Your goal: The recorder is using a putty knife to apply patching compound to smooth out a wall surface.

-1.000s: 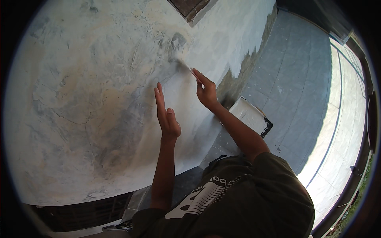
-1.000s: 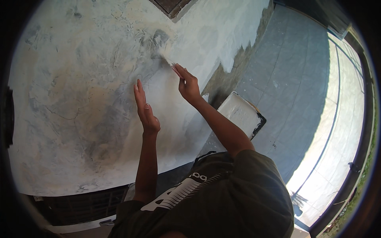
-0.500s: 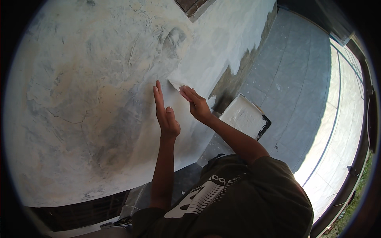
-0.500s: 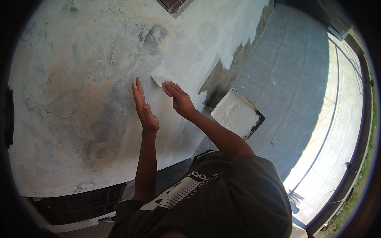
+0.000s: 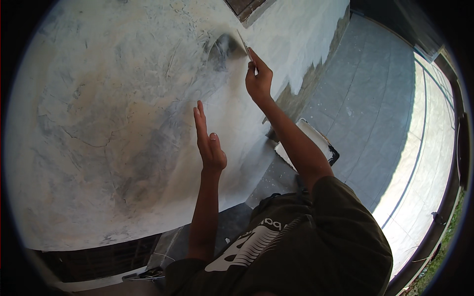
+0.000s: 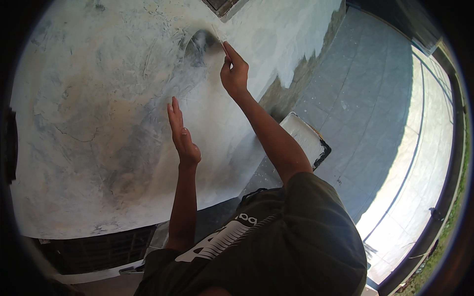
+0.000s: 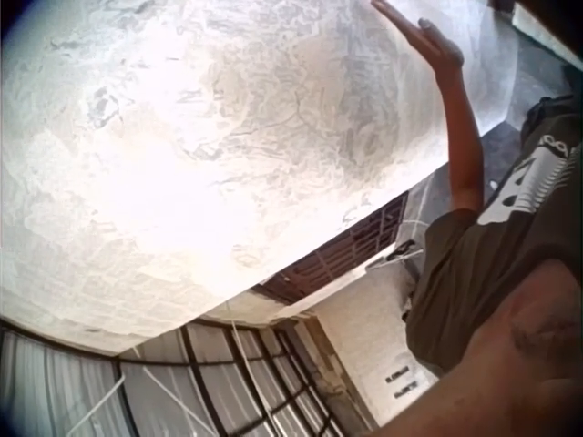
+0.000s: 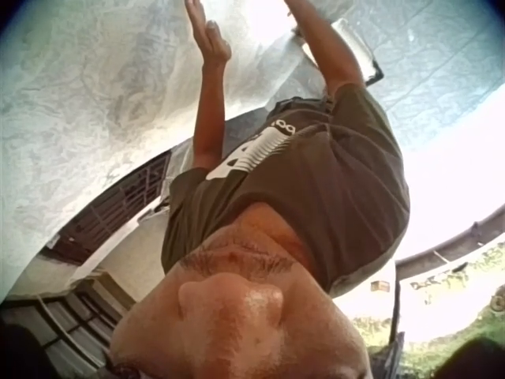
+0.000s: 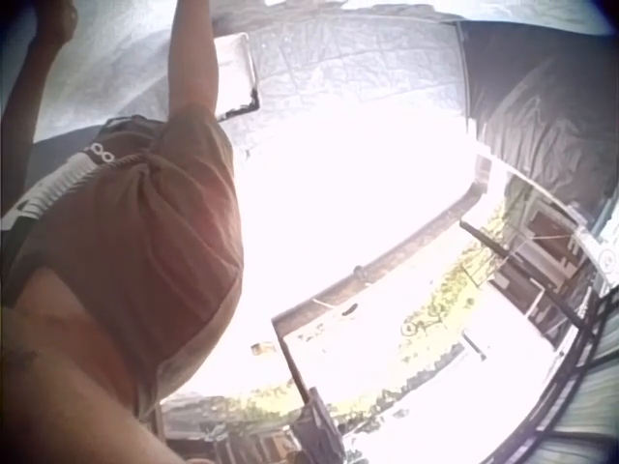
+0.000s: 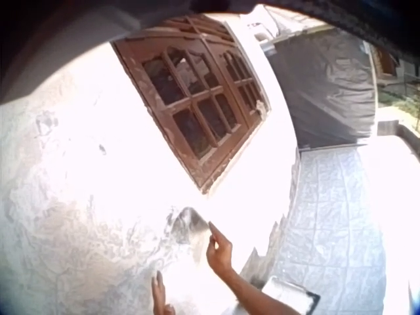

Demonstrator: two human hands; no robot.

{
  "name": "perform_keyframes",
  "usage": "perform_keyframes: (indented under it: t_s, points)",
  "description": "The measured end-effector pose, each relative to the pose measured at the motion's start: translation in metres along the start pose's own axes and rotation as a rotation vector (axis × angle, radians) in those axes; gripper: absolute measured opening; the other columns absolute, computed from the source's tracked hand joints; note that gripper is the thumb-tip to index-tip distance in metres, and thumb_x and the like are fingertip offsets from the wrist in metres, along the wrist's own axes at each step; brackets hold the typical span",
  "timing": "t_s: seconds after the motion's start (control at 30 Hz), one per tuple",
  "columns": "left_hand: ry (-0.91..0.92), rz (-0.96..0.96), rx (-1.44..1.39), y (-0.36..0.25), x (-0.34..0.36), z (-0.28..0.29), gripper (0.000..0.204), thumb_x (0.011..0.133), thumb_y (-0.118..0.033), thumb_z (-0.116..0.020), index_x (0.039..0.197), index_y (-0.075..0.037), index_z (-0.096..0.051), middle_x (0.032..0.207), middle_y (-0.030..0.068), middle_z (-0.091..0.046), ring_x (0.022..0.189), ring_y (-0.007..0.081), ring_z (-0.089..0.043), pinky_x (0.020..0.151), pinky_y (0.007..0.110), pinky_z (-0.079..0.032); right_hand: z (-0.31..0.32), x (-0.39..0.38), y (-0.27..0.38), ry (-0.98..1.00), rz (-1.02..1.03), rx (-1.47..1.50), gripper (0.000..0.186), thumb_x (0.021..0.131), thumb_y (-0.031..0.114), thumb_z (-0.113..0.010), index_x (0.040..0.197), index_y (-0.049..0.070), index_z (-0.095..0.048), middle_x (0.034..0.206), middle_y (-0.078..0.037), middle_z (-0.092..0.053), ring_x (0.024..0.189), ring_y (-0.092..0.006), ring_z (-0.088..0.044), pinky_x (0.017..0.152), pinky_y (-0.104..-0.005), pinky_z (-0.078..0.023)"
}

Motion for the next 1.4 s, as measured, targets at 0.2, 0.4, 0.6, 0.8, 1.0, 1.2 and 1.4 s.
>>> perform_keyframes:
  t_s: [0.2, 0.4, 0.6, 0.8, 1.0, 1.2, 1.4]
  points:
    - [-0.008, 0.041, -0.006, 0.002, -0.004, 0.0, 0.069, 0.103, -0.037, -0.027, 0.155, 0.003, -0.006, 0.16, 0.0252, -0.018, 0.149, 0.0371, -0.02, 0.121, 0.047, -0.014, -0.033, 0.002, 0.024, -0.085, 0.394, -0.096, 0.06, 0.076, -0.022, -0.049, 0.131, 0.001, -0.06, 0.135, -0.021, -0.058, 0.129, -0.0339, -0.054, 0.105, -0.0356, -0.045]
    - [0.007, 0.049, -0.007, 0.001, -0.003, -0.003, 0.07, 0.103, -0.038, -0.027, 0.155, 0.003, -0.006, 0.16, 0.0255, -0.019, 0.149, 0.0375, -0.02, 0.121, 0.048, -0.015, -0.024, -0.052, 0.022, 0.238, 0.512, -0.148, 0.062, 0.074, -0.022, -0.05, 0.13, 0.004, -0.061, 0.136, -0.018, -0.058, 0.13, -0.0358, -0.051, 0.114, -0.043, -0.037]
    - [0.018, 0.023, -0.009, 0.004, -0.001, -0.012, 0.07, 0.103, -0.038, -0.028, 0.155, 0.004, -0.005, 0.16, 0.026, -0.019, 0.149, 0.0381, -0.02, 0.121, 0.048, -0.015, 0.028, -0.089, -0.048, 0.343, 0.044, -0.062, 0.057, 0.082, -0.02, -0.045, 0.127, 0.007, -0.066, 0.124, -0.014, -0.068, 0.114, -0.0166, -0.064, 0.098, -0.0298, -0.048]
    - [0.008, 0.07, -0.008, 0.004, -0.01, -0.009, 0.071, 0.103, -0.039, -0.028, 0.155, 0.004, -0.005, 0.16, 0.0264, -0.019, 0.149, 0.0381, -0.021, 0.121, 0.048, -0.015, -0.007, -0.009, 0.012, 0.028, 0.437, -0.108, 0.06, 0.08, -0.02, -0.046, 0.132, 0.006, -0.061, 0.137, -0.016, -0.059, 0.129, -0.0276, -0.055, 0.114, -0.0435, -0.034]
    - [-0.025, 0.067, -0.029, 0.004, -0.014, -0.006, 0.068, 0.101, -0.03, -0.029, 0.155, 0.004, -0.006, 0.159, 0.0277, -0.02, 0.148, 0.04, -0.022, 0.12, 0.048, -0.015, -0.034, -0.031, -0.01, 0.233, 0.605, -0.272, 0.066, 0.076, -0.019, -0.052, 0.138, 0.003, -0.053, 0.149, -0.019, -0.044, 0.141, -0.0416, -0.035, 0.118, -0.0501, -0.026]
    - [-0.015, 0.095, -0.036, 0.008, -0.013, -0.007, 0.074, 0.103, -0.043, -0.029, 0.155, 0.004, -0.005, 0.16, 0.026, -0.019, 0.149, 0.0375, -0.019, 0.121, 0.048, -0.014, 0.036, -0.142, -0.071, 0.547, 0.386, -0.327, 0.062, 0.082, -0.016, -0.05, 0.139, 0.007, -0.052, 0.141, -0.017, -0.053, 0.135, -0.0373, -0.046, 0.115, -0.0472, -0.034]
    - [-0.012, 0.043, -0.044, 0.004, -0.002, -0.014, 0.069, 0.101, -0.032, -0.031, 0.155, 0.003, -0.006, 0.159, 0.0284, -0.02, 0.148, 0.0405, -0.022, 0.12, 0.049, -0.015, 0.062, -0.115, -0.04, 0.334, 0.174, -0.214, 0.059, 0.082, -0.017, -0.047, 0.136, 0.005, -0.055, 0.138, -0.018, -0.056, 0.133, -0.0367, -0.049, 0.113, -0.0461, -0.036]
Point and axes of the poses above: each hand's wrist, its own x-axis towards the middle knuckle, its own z-axis out of the back of the hand, y = z × x, the point moved 5 cm from there along x, towards the middle knuckle
